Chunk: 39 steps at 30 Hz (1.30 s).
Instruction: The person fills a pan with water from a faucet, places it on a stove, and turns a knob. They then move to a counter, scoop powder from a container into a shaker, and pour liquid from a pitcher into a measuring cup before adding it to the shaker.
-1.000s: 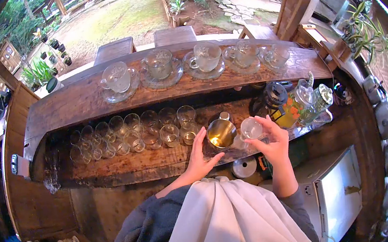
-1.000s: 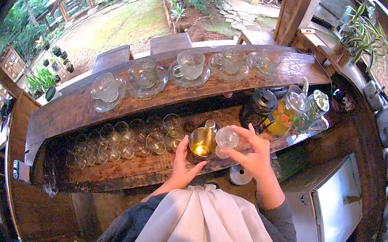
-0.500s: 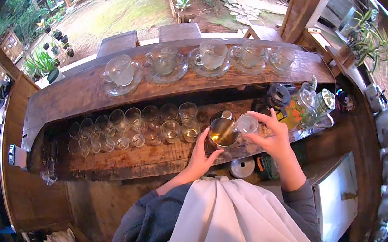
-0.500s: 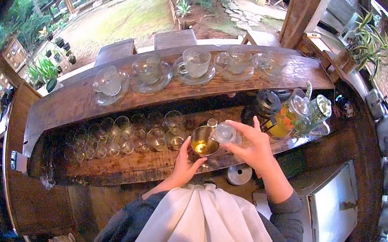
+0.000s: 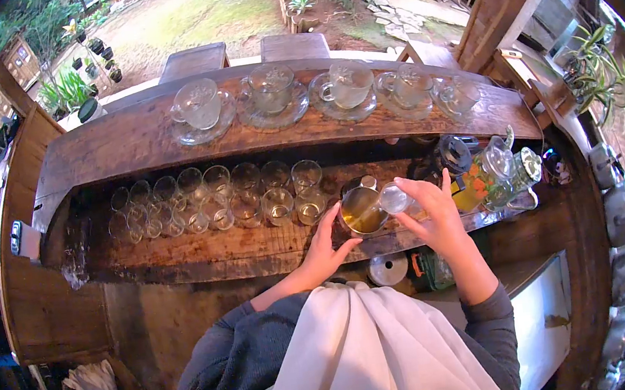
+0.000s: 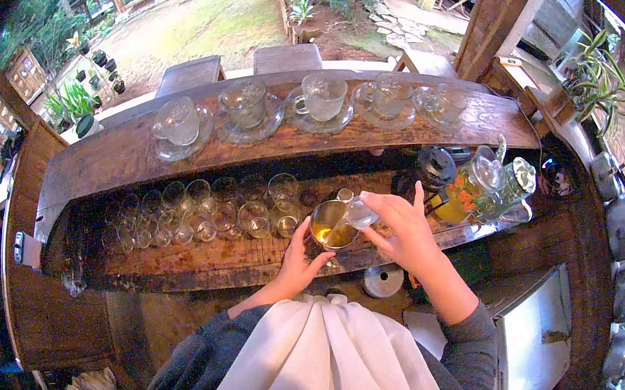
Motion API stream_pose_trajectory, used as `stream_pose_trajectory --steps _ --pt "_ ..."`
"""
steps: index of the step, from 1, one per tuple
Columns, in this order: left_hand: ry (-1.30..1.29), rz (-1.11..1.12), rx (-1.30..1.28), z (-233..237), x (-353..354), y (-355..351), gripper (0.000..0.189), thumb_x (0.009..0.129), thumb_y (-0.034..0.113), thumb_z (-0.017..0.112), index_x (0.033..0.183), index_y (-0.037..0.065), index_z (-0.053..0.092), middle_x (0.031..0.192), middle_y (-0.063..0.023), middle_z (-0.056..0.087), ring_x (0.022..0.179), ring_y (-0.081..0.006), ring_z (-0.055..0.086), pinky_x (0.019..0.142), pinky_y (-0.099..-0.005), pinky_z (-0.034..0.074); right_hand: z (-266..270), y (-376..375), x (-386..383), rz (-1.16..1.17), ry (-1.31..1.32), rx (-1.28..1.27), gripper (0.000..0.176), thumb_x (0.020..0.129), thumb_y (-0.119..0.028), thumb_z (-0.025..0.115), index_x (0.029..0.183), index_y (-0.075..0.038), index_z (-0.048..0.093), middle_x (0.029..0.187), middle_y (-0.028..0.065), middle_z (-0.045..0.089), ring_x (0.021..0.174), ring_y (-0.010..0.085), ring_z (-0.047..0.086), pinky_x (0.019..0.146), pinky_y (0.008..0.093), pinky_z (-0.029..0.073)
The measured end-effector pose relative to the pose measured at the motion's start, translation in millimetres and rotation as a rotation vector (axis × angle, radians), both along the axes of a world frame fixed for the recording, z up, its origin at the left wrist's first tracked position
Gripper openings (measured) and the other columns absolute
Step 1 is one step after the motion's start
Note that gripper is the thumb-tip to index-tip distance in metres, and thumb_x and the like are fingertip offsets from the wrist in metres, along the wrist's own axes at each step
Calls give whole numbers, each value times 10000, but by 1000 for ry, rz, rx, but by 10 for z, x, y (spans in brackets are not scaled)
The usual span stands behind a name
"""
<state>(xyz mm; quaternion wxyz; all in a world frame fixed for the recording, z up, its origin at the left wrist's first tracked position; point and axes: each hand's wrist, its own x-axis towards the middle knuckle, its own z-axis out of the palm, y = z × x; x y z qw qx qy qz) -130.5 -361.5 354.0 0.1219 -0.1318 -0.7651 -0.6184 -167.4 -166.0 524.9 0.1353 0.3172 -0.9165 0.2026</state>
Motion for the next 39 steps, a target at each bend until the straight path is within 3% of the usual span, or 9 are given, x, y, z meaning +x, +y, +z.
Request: stream_pose_trajectory --steps 15,17,30,32,39 --pt "12 -11 18 3 -6 -4 791 760 110 711 1370 8 219 1318 -185 401 1206 -260 430 1011 -364 348 135 -46 -21 5 179 120 579 631 -78 720 1168 -183 531 1152 -34 580 1059 165 544 1013 652 88" --pt "-22 -23 63 36 5 -11 755 764 166 709 1361 41 263 1338 -215 373 1243 -345 380 1013 -392 331 156 -51 -23 1 192 128 581 624 -69 718 1163 -185 535 1147 -35 583 1055 161 546 1015 649 87" --pt "-15 -33 87 5 -8 -20 751 759 152 710 1360 42 272 1335 -214 377 1233 -341 396 1005 -384 345 340 -99 13 28 275 156 552 632 -76 709 1152 -178 555 1142 -40 588 1045 147 547 1017 651 53" --pt "-6 -38 26 3 -8 -26 772 770 73 692 1373 8 214 1306 -185 411 1212 -256 424 1006 -356 351 360 -99 6 31 278 163 549 635 -78 707 1152 -180 556 1142 -40 589 1044 145 546 1018 651 44" --pt "-8 -36 27 22 -7 -31 770 770 71 692 1372 8 216 1304 -180 414 1208 -252 428 1003 -356 355 427 -100 -27 43 354 197 525 654 -105 695 1154 -188 556 1141 -49 588 1039 135 547 1022 647 16"
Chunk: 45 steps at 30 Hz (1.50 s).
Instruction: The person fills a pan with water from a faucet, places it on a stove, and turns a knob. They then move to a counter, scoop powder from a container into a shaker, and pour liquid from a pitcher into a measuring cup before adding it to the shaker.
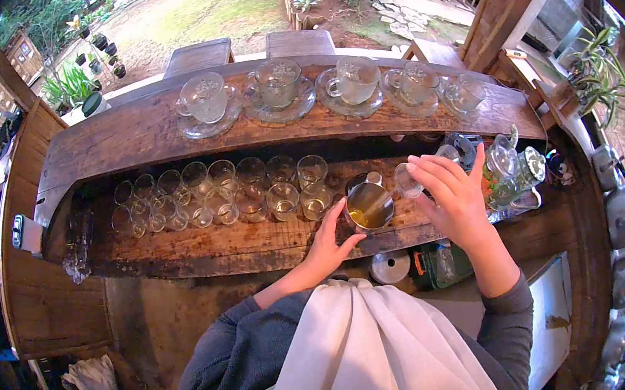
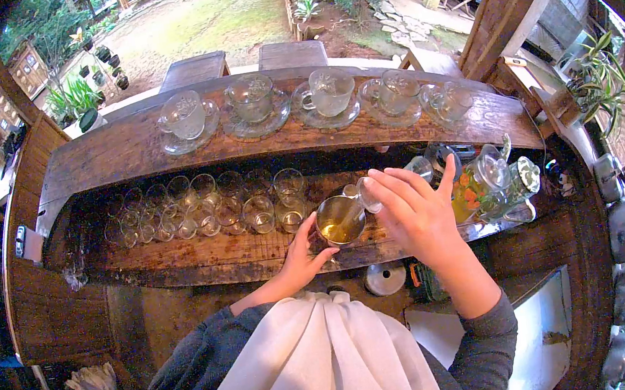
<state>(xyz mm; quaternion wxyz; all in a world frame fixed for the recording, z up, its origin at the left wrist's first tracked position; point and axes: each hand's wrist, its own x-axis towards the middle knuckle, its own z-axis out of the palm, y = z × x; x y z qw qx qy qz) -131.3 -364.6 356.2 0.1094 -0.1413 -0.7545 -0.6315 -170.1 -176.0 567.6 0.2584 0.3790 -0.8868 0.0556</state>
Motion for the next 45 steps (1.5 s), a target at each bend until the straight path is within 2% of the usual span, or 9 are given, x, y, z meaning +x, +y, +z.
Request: stream_pose_trajectory --steps 6,8,9,11,20,30,32,41,45 --pt "-7 -3 8 -44 -4 4 769 771 64 690 1374 16 215 1301 -173 419 1209 -248 427 1004 -355 354 110 -31 10 3 36 29 494 672 -112 686 1143 -193 565 1137 -56 587 1038 133 548 1026 641 -1" --pt "-66 -17 94 -60 -3 8 747 755 156 714 1353 48 280 1336 -211 378 1230 -342 399 1003 -388 349 141 -42 4 6 50 35 485 676 -112 684 1139 -194 568 1134 -58 588 1038 133 548 1026 641 -4" --pt "-67 -17 95 -60 -4 6 747 755 156 714 1353 48 280 1336 -211 378 1230 -342 399 1003 -388 349 157 -47 3 13 59 32 479 679 -117 684 1138 -196 570 1131 -59 589 1037 134 548 1026 641 -7" --pt "-16 -13 7 -55 -11 -2 778 769 55 688 1379 21 206 1311 -172 404 1217 -241 419 1006 -352 354 189 -59 8 20 67 30 473 682 -121 683 1136 -197 572 1128 -61 590 1037 134 548 1026 642 -10" --pt "-18 10 0 -30 -2 0 778 755 42 696 1381 56 233 1319 -158 402 1220 -247 417 1010 -359 356 228 -110 26 26 119 73 420 711 -160 669 1122 -194 589 1126 -66 591 1039 139 542 1024 645 -13" --pt "-10 -4 39 -93 -13 12 775 756 24 690 1379 46 229 1324 -153 393 1215 -241 421 1007 -366 365 209 -124 23 63 178 134 396 729 -188 590 1125 -204 593 1143 -71 579 1057 151 529 1017 652 -24" --pt "-23 5 90 -111 -17 17 752 745 149 723 1354 61 290 1336 -203 383 1223 -332 411 993 -384 363 212 -129 28 70 182 132 398 730 -193 581 1128 -207 592 1143 -71 579 1057 152 529 1017 650 -27" --pt "-52 0 109 -103 -5 25 750 742 135 724 1352 65 294 1338 -201 383 1222 -331 412 994 -384 362 104 -111 14 78 190 123 390 737 -198 578 1127 -207 594 1146 -71 575 1052 152 532 1013 652 -27" --pt "-26 14 95 -163 -24 43 754 738 133 727 1351 63 294 1337 -200 387 1221 -331 415 995 -385 361 4 -110 9 88 111 91 412 721 -178 633 1129 -200 587 1153 -66 573 1046 151 534 1009 660 1"
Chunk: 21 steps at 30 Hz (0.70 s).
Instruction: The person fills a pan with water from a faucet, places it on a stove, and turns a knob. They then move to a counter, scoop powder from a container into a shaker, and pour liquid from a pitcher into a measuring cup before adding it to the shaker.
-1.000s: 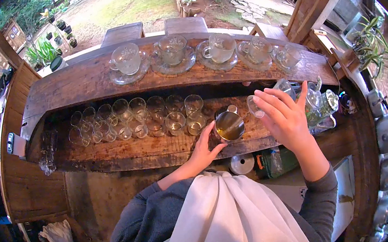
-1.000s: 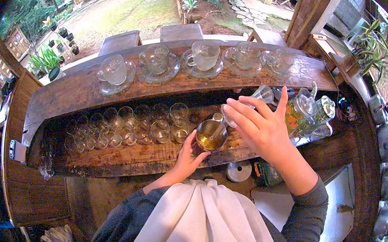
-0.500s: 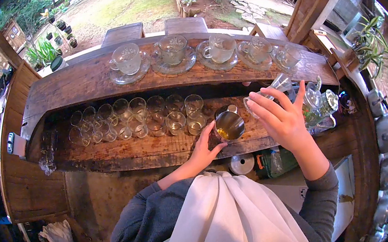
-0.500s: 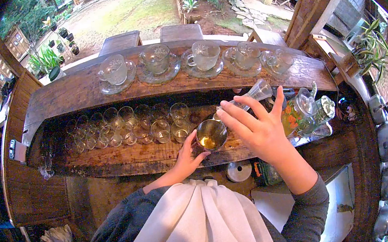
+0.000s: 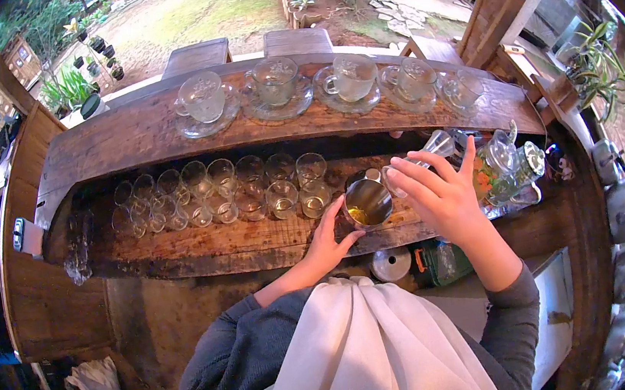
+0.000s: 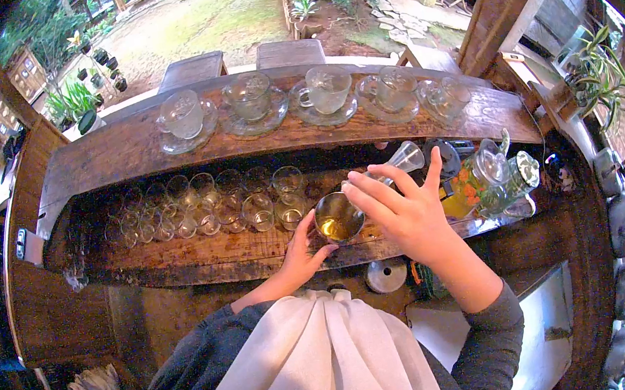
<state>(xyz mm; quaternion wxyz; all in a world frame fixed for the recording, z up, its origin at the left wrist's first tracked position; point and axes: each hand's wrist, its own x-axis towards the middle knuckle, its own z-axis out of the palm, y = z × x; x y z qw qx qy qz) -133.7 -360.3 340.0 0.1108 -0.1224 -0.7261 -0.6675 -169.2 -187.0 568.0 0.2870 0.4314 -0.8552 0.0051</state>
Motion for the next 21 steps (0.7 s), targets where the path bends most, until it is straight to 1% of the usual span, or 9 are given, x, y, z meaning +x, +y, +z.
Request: stream_pose_trajectory --steps 5,9,11,13,14,16,17,19,21 --pt "-21 7 7 43 14 4 757 731 136 733 1345 57 297 1321 -197 406 1200 -326 435 987 -386 366 -51 29 33 -35 -75 -73 465 697 -149 683 1146 -186 568 1152 -52 576 1042 158 539 1005 664 57" --pt "-25 -1 40 78 19 20 745 735 131 728 1339 49 300 1305 -194 420 1186 -320 449 981 -386 372 -176 109 24 -38 -169 -188 528 666 -130 716 1166 -164 549 1157 -20 582 1037 181 551 1013 632 139" --pt "44 47 -59 109 27 10 737 736 125 726 1332 40 302 1290 -192 431 1174 -313 462 974 -384 379 -212 151 35 -38 -207 -236 551 656 -125 727 1174 -154 542 1162 -6 582 1031 192 557 1018 612 177" --pt "39 44 -38 66 21 26 737 735 122 727 1331 38 301 1287 -190 435 1170 -306 467 971 -381 382 -244 199 62 -6 -295 -384 551 652 -121 743 1166 -123 545 1145 40 594 1015 234 574 997 540 296" --pt "36 49 -15 61 18 39 737 734 119 728 1329 36 301 1285 -188 438 1166 -300 472 968 -377 385 -271 222 73 -12 -296 -382 551 652 -121 743 1166 -123 545 1145 40 594 1015 234 574 997 540 296" --pt "4 10 53 55 19 44 736 737 117 727 1331 36 299 1279 -183 445 1161 -283 478 964 -370 390 -341 256 90 -18 -310 -530 530 656 -125 758 1145 -76 559 1107 93 609 978 269 598 915 430 425" --pt "9 19 54 41 16 48 735 739 115 726 1331 34 298 1276 -181 447 1155 -278 482 962 -368 393 -377 270 104 -23 -309 -528 530 656 -125 758 1145 -76 559 1107 93 609 978 269 598 915 430 425" --pt "15 13 79 13 9 57 741 742 112 724 1337 31 291 1271 -173 451 1142 -265 493 957 -362 400 -456 297 137 -80 -344 -701 506 660 -117 772 1119 -39 575 1080 116 621 955 246 616 829 339 483" --pt "13 25 29 18 12 40 743 744 105 723 1340 31 285 1270 -171 452 1134 -256 499 954 -357 404 -528 334 173 -125 -374 -760 498 661 -104 773 1114 -30 579 1082 118 621 951 224 617 807 315 489"
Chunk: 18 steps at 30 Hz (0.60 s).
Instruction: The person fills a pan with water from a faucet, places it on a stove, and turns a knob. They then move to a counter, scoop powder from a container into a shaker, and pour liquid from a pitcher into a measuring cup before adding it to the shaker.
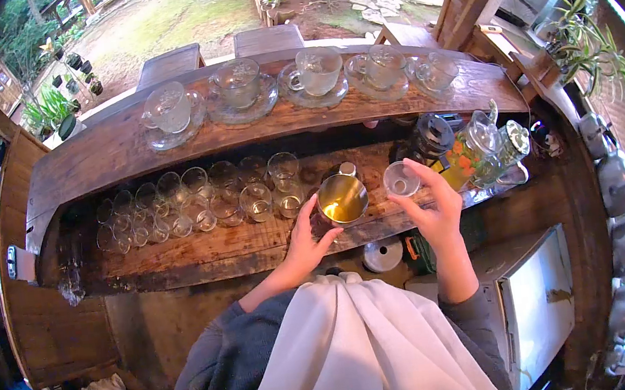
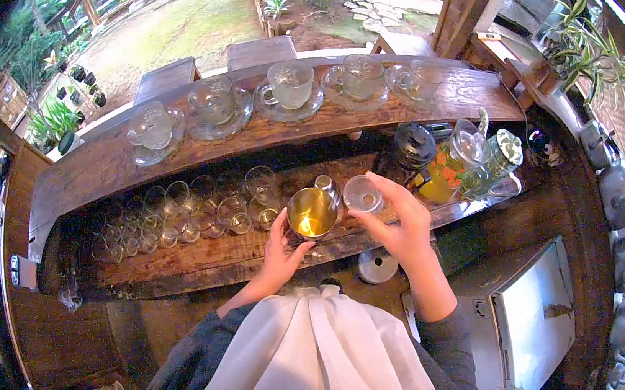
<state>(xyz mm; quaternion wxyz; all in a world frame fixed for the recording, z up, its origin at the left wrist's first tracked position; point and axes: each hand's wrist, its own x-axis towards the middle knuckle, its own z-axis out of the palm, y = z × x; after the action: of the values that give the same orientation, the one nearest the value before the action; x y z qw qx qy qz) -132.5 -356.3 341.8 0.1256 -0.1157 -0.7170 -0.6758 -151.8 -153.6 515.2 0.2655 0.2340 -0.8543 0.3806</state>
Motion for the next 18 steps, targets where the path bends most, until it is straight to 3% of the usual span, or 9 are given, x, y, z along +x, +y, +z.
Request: stream_pose_trajectory --steps 2,5,8,18 --pt "-5 13 -53 36 17 -12 746 746 98 721 1343 31 280 1269 -168 453 1127 -247 505 952 -352 408 -100 53 20 -41 -44 -57 490 663 -92 774 1108 -22 583 1083 119 622 947 202 618 786 292 495" --pt "-73 -67 111 94 25 10 748 755 87 713 1350 31 264 1272 -166 449 1123 -233 508 948 -344 414 -246 208 19 -123 -122 -180 484 668 -62 767 1114 -21 583 1084 114 622 952 172 609 789 284 494" --pt "-46 -50 48 74 14 0 753 761 80 707 1356 34 248 1273 -166 445 1120 -230 511 942 -341 420 -341 317 24 -183 -142 -442 499 676 -6 752 1140 -16 570 1118 100 603 969 168 593 803 288 496" --pt "-30 -62 40 35 -2 3 768 765 78 705 1361 20 224 1306 -176 402 1166 -244 475 970 -350 395 -713 863 -6 -421 -65 -563 463 733 -4 711 1168 -38 554 1112 75 590 965 156 582 787 276 491"
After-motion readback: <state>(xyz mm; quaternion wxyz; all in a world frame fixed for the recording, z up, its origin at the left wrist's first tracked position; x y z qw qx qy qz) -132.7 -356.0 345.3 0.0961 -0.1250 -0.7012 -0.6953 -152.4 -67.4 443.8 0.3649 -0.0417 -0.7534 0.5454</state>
